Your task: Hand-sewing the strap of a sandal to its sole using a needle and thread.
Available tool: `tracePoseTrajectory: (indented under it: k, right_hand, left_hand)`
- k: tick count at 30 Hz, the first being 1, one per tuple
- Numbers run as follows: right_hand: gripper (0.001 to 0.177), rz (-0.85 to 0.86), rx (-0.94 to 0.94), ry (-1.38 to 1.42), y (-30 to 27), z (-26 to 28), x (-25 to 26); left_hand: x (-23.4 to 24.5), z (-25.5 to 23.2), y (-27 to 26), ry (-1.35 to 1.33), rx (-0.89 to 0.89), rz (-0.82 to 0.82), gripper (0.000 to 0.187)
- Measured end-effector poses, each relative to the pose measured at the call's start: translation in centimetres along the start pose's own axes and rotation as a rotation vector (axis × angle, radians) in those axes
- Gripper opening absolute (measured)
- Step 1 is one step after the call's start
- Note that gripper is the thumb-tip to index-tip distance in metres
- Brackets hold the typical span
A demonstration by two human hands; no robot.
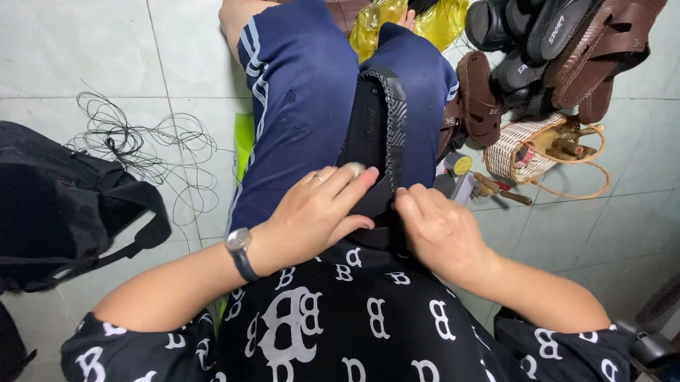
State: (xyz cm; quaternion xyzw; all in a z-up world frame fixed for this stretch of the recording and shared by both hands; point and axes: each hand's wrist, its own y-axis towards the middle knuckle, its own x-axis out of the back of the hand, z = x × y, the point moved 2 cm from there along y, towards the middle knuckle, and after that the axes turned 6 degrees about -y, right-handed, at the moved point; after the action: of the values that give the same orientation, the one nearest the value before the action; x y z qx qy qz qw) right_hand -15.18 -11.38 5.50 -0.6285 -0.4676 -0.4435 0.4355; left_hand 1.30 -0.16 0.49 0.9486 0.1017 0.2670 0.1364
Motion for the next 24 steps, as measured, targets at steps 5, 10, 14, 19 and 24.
tracePoseTrajectory:
  k: [5,10,14,19,24]
  right_hand:
    - [0.019,0.064,-0.006,0.29,-0.2,-1.0,0.5]
    - [0.016,0.027,-0.075,0.349,-0.2,-0.7,0.3]
    - [0.013,-0.015,-0.107,0.352,-0.6,-0.5,-0.3]
    - [0.014,-0.041,-0.155,0.299,-0.7,0.0,-0.2]
    - [0.017,-0.146,-0.198,0.406,-1.0,-0.6,-0.6]
  left_hand:
    - [2.3,1.4,0.6,-0.249,0.286,0.338,0.016]
    - [4.6,1.0,3.5,-1.103,0.649,0.26,0.01]
    - [1.9,2.2,3.2,-1.273,0.87,0.166,0.019]
    - [-1.3,3.7,2.8,-0.841,0.839,0.268,0.018]
    - [-3.3,3.4,3.0,-0.71,0.936,0.452,0.02]
